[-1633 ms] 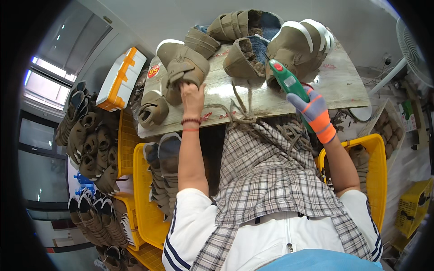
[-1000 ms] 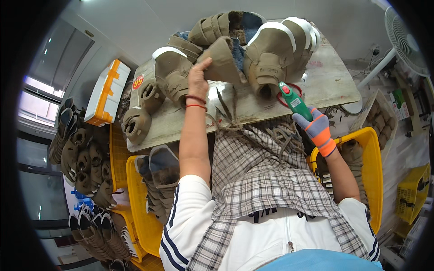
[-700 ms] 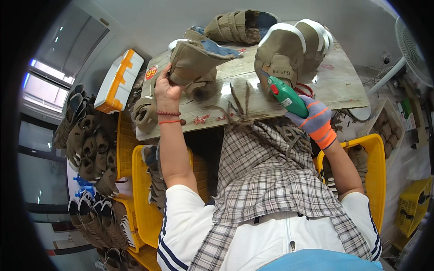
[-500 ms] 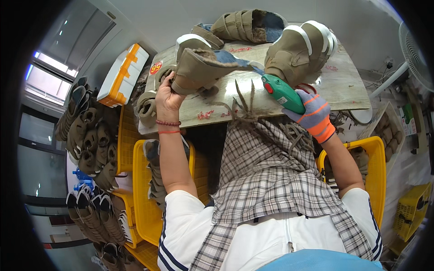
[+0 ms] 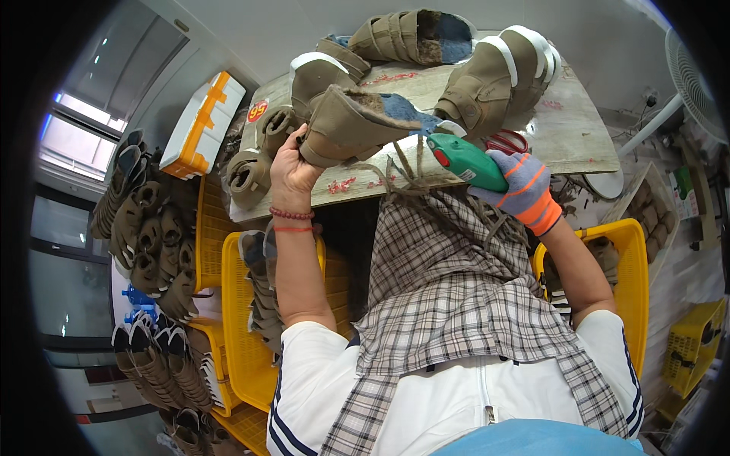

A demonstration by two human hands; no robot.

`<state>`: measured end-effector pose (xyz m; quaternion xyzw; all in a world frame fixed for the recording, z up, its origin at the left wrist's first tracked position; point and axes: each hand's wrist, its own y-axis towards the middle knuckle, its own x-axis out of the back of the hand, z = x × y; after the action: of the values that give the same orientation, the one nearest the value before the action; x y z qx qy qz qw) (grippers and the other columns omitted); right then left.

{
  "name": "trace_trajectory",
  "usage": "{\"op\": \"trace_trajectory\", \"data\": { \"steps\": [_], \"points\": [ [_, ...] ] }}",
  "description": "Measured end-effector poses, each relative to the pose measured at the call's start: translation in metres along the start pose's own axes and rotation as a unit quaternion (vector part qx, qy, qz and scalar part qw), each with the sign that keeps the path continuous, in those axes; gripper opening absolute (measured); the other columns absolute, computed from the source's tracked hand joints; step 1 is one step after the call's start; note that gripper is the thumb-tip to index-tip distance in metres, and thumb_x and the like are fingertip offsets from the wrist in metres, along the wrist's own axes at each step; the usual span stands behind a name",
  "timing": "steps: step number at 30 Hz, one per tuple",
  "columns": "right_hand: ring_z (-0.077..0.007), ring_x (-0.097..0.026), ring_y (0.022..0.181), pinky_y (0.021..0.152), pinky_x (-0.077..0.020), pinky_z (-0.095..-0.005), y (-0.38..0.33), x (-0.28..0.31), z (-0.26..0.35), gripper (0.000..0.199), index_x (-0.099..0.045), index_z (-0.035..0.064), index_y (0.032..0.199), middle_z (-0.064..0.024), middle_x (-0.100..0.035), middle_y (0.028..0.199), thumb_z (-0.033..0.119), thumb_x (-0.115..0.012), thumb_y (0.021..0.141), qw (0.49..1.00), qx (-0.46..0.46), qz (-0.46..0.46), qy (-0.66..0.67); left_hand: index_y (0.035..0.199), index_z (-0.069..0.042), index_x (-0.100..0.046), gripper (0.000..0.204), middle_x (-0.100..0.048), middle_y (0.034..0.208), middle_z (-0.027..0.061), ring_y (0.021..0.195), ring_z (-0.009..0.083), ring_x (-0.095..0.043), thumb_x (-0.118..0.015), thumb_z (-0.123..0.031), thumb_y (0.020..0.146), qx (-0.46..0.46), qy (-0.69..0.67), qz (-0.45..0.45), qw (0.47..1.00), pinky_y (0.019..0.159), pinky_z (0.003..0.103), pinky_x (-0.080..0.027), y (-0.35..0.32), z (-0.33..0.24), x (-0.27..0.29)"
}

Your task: The person trims the interior lining of beige slip-on shoes using a handheld electric trimmer and scissors. They handle each shoe one at a time, rotating it to access different areas, and place finished shoes into a yellow bin.

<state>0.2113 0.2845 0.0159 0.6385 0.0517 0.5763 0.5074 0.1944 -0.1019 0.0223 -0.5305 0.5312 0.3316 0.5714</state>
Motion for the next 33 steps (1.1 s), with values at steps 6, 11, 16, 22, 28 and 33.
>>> {"op": "trace_trajectory", "data": {
  "steps": [6, 11, 16, 22, 28, 33],
  "points": [
    [-0.0254, -0.055, 0.052, 0.047, -0.0447, -0.0319, 0.003, -0.005, 0.006, 0.051, -0.06, 0.0065, 0.092, -0.0075, -0.059, 0.064, 0.037, -0.082, 0.057, 0.999, -0.002, 0.002, 0.054, 0.121, 0.009, -0.043, 0.033, -0.05, 0.123, 0.0239, 0.116, 0.0351, -0.048, -0.041, -0.008, 0.092, -0.026, 0.017, 0.012, 0.999, 0.1, 0.049, -0.038, -0.008, 0.016, -0.007],
    [-0.0235, -0.058, 0.054, 0.049, -0.046, -0.0305, 0.015, 0.003, 0.021, 0.046, -0.062, 0.0064, 0.09, -0.0083, -0.061, 0.066, 0.035, -0.081, 0.06, 0.994, -0.02, 0.012, 0.103, 0.122, 0.007, -0.045, 0.034, -0.05, 0.125, 0.0204, 0.118, 0.032, -0.047, -0.045, -0.006, 0.091, -0.121, 0.061, 0.034, 0.99, 0.102, 0.048, -0.036, -0.03, 0.049, -0.026],
    [-0.0201, -0.06, 0.056, 0.052, -0.0476, -0.0289, 0.021, 0.005, 0.032, 0.044, -0.063, 0.0049, 0.092, -0.0089, -0.063, 0.067, 0.033, -0.081, 0.062, 0.976, -0.099, 0.066, 0.184, 0.126, -0.001, -0.045, 0.037, -0.051, 0.127, 0.0123, 0.118, 0.0274, -0.048, -0.049, -0.006, 0.089, -0.196, 0.126, 0.124, 0.964, 0.103, 0.045, -0.036, -0.042, 0.07, -0.022],
    [-0.0152, -0.063, 0.06, 0.057, -0.05, -0.0261, 0.028, 0.003, 0.034, 0.049, -0.063, 0.0024, 0.098, -0.0099, -0.066, 0.072, 0.033, -0.08, 0.064, 0.945, -0.184, 0.087, 0.256, 0.125, -0.002, -0.048, 0.037, -0.053, 0.124, 0.0085, 0.116, 0.0249, -0.049, -0.052, -0.004, 0.088, -0.292, 0.238, 0.156, 0.913, 0.1, 0.043, -0.038, -0.044, 0.092, -0.016],
    [-0.0104, -0.063, 0.064, 0.059, -0.0506, -0.0235, 0.035, 0.002, 0.033, 0.05, -0.061, 0.0008, 0.101, -0.0076, -0.067, 0.075, 0.032, -0.08, 0.067, 0.914, -0.217, 0.082, 0.332, 0.122, -0.003, -0.051, 0.037, -0.054, 0.123, 0.0075, 0.115, 0.0212, -0.049, -0.055, 0.001, 0.085, -0.303, 0.311, 0.177, 0.883, 0.1, 0.04, -0.037, -0.035, 0.103, -0.004],
    [-0.0066, -0.06, 0.065, 0.059, -0.049, -0.0216, 0.04, 0.005, 0.035, 0.05, -0.06, 0.0002, 0.102, -0.006, -0.066, 0.075, 0.032, -0.079, 0.069, 0.894, -0.261, 0.093, 0.352, 0.109, -0.003, -0.059, 0.025, -0.061, 0.106, 0.006, 0.095, 0.0145, -0.058, -0.06, 0.0, 0.084, -0.359, 0.506, 0.098, 0.778, 0.084, 0.03, -0.044, -0.025, 0.11, 0.021]
  ]
}}
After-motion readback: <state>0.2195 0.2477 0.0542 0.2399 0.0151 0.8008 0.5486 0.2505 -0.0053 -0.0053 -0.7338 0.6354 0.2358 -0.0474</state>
